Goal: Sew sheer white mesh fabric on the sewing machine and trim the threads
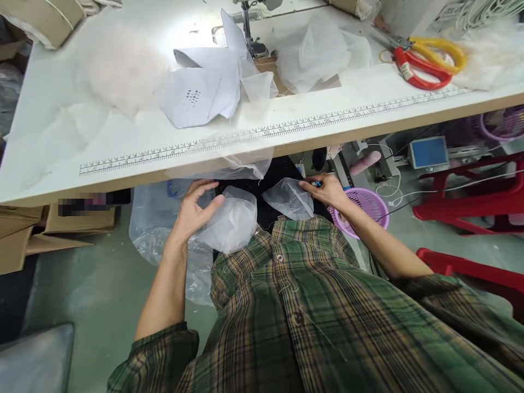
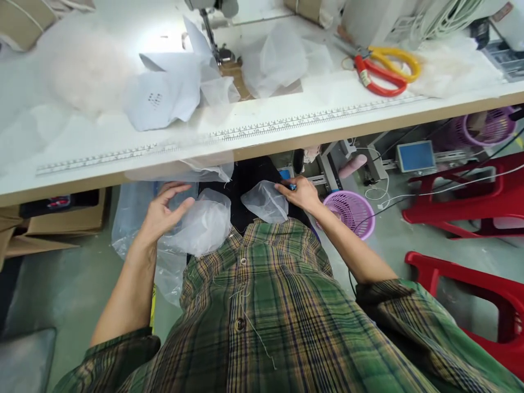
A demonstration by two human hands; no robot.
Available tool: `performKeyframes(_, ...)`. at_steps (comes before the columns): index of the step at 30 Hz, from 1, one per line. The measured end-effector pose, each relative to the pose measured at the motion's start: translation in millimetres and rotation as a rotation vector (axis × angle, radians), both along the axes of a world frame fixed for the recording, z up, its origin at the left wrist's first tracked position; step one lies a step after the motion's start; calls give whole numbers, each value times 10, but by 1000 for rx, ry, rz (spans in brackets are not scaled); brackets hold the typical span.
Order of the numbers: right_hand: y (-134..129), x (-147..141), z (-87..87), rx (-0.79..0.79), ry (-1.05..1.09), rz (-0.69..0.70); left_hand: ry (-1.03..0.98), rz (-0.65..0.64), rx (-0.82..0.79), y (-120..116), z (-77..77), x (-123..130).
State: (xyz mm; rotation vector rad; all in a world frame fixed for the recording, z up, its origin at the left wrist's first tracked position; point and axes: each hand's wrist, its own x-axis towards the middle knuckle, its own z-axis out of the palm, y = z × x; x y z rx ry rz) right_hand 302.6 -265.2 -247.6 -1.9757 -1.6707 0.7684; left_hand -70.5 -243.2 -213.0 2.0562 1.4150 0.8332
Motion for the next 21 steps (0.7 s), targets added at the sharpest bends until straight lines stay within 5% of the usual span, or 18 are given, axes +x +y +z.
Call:
performKeyframes(5,-66,-42,-37,174,153,-39,-41,30,42,-235,236,-40)
performKeyframes(10,-71,70,367,315,528,-270,-15,154,-124,-441,312,-53)
performKeyframes(13,-151,82,602,225,807,-193,-99,402,-461,-512,237,-105)
performKeyframes(16,-251,27,709,165,862,-106,-320,543,-794,-599,80,-98)
performKeyframes(21,-299,-99,676,131,784,-71,-567,576,-825,-746,-209,163)
